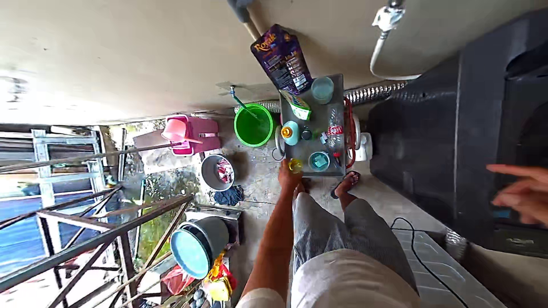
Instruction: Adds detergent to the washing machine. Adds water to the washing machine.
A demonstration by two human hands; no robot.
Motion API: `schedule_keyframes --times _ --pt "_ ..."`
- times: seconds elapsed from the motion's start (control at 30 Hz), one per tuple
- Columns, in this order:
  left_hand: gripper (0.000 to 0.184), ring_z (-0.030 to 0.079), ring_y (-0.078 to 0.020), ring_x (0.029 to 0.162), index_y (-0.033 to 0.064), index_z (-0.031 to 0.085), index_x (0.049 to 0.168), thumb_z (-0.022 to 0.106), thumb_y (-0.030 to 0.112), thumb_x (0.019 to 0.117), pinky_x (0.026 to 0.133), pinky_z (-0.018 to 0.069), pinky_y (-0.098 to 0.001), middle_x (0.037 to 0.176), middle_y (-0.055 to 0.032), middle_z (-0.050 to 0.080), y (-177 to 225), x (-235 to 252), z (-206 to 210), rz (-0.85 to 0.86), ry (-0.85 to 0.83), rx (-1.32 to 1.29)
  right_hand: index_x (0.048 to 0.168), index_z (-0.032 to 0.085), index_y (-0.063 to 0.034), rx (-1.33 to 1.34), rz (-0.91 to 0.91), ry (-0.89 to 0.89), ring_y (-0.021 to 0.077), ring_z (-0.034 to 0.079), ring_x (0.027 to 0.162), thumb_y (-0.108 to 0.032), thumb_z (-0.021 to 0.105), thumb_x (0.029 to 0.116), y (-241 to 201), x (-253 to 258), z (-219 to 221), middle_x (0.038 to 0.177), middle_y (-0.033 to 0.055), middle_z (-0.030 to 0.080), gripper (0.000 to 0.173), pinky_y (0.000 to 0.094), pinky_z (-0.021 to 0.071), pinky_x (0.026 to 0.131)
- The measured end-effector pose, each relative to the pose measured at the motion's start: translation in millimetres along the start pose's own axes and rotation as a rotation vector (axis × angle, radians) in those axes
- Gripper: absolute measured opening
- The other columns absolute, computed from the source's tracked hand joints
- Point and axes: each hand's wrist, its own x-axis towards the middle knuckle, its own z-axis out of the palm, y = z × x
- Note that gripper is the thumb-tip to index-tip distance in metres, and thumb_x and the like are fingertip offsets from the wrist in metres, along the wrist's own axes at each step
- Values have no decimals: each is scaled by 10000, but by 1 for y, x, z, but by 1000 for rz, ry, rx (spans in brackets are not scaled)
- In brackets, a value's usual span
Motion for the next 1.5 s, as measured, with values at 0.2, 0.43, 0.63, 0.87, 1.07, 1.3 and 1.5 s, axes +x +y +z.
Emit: schedule_keyframes --times 0.2,0.43,0.63,0.87,1.07,1.3,1.5 --pt "890 588 -358 1277 107 406 1526 834 320 776 982 536 -554 1523 -166 481 5 42 5 138 -189 157 1467 561 -161 -186 -309 -89 212 671 711 -431 535 992 -93 104 138 946 70 716 547 471 579 638" --pt "449 632 -384 1183 -119 602 1297 661 115 918 1022 486 -522 1275 -288 640 -65 37 -113 284 -196 -317 1320 648 -55 80 -301 -415 231 694 915 -293 583 1010 -256 278 346 1039 130 711 396 442 572 858" --pt "423 704 -282 973 -64 524 1376 503 231 1073 837 594 -458 1193 -230 676 -250 261 -125 -181 -247 -731 1268 628 30 437 280 -293 245 704 960 -268 486 1082 -250 570 566 1112 179 703 379 419 576 890" --pt "505 669 -289 1117 12 434 1484 372 355 1118 900 577 -459 1360 -202 606 -304 542 -76 -313 -349 -1055 1332 602 22 537 473 -43 279 700 1025 -355 422 1098 -167 845 690 1188 193 691 480 466 577 905" --pt "412 662 -201 773 18 626 1146 364 334 1109 740 591 -410 863 -88 655 -274 674 -23 -344 -356 -1127 1249 614 -49 705 447 -61 160 656 766 -324 520 1081 -141 949 718 944 68 668 335 357 584 716" --pt "544 562 -167 628 77 601 943 263 467 1113 592 508 -365 727 -44 573 -260 691 7 -344 -432 -1112 1117 662 -57 771 479 35 203 679 816 -313 475 1084 -120 945 725 931 89 682 319 407 592 725" --pt "428 640 -177 626 35 653 1049 432 400 1087 588 559 -349 747 -79 664 -264 690 10 -411 -431 -1203 1086 634 7 1036 474 87 192 701 744 -106 540 1032 -122 930 724 885 110 711 157 367 612 697"
